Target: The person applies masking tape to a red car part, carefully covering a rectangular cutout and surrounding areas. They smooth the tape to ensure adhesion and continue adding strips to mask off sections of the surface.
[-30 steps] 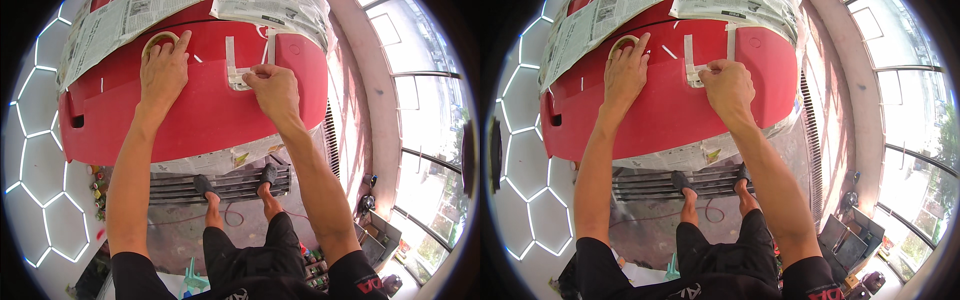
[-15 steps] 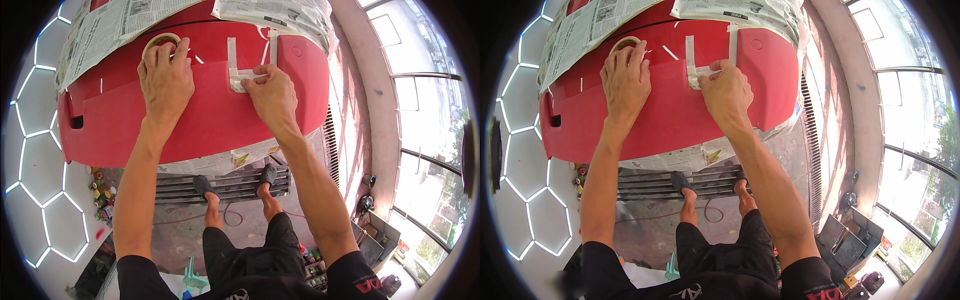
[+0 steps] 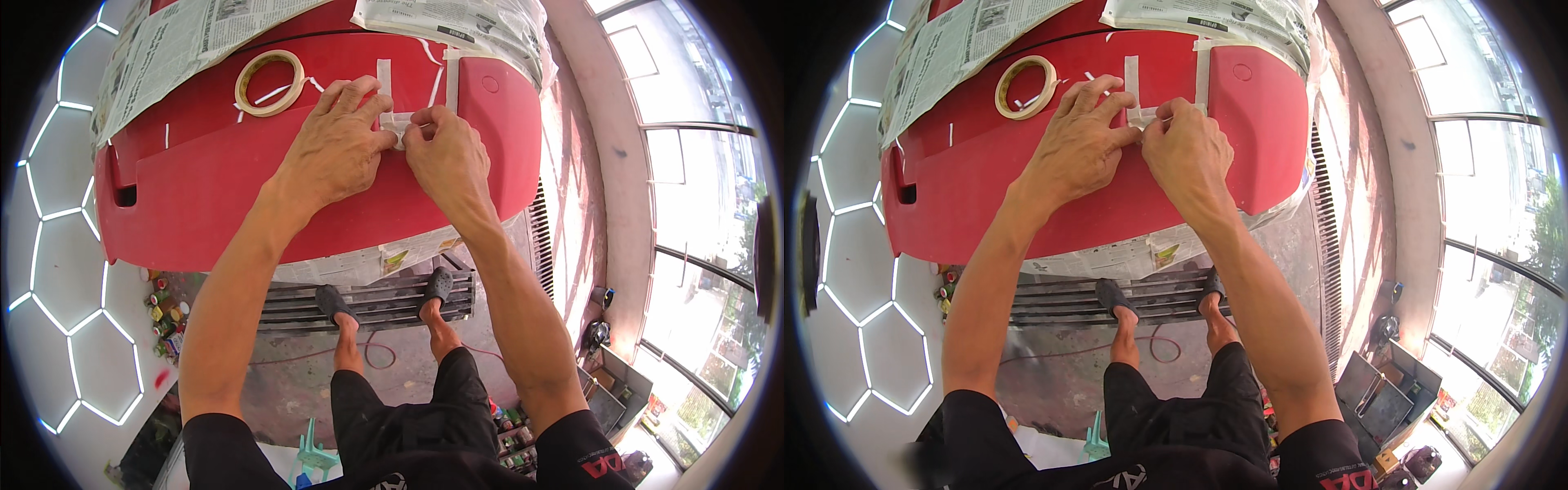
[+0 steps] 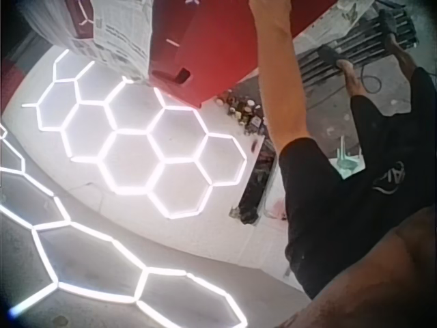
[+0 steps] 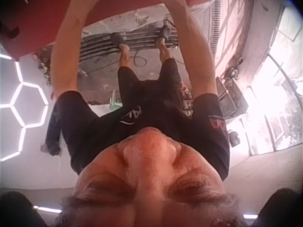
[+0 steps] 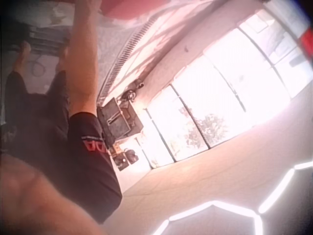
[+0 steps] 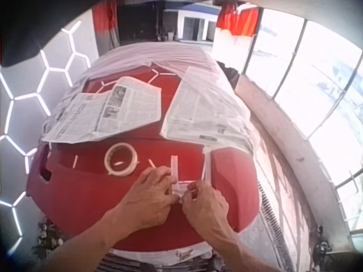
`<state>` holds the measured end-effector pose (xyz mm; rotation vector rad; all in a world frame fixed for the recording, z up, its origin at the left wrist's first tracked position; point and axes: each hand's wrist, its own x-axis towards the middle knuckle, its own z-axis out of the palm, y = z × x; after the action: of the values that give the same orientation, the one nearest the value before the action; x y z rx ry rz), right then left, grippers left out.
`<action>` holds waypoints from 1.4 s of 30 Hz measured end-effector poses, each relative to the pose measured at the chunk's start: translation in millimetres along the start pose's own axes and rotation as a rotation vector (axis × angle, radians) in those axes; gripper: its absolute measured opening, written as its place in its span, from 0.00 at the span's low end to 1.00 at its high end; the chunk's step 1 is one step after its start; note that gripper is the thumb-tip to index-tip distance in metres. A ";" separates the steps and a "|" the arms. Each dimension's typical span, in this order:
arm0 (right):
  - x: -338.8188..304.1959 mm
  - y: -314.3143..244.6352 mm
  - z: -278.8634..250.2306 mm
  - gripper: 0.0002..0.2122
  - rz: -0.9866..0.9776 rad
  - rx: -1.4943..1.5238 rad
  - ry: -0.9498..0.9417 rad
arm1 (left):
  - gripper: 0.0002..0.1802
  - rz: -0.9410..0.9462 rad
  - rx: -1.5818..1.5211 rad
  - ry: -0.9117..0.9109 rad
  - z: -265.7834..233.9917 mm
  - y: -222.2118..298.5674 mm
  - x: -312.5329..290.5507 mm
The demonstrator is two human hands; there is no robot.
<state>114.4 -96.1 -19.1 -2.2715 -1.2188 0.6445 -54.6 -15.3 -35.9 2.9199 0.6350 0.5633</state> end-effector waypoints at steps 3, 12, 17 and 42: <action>0.1 -3.2 -5.0 0.14 0.017 -0.043 -0.045 | 0.09 0.003 0.001 -0.009 2.5 -0.3 -1.4; -8.0 -7.4 0.0 0.13 -0.074 -0.187 0.021 | 0.09 -0.001 0.003 0.011 4.8 1.9 -4.3; -13.5 -3.8 3.4 0.10 -0.211 -0.256 0.114 | 0.11 -0.021 0.013 0.008 7.7 4.2 -4.8; -10.2 42.0 -4.0 0.14 -0.575 -0.386 0.178 | 0.13 -0.048 -0.042 0.023 13.1 12.5 -7.0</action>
<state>138.2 -126.0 -39.8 -2.0359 -1.9130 -0.0088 -50.8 -29.8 -48.2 2.8549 0.6849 0.5982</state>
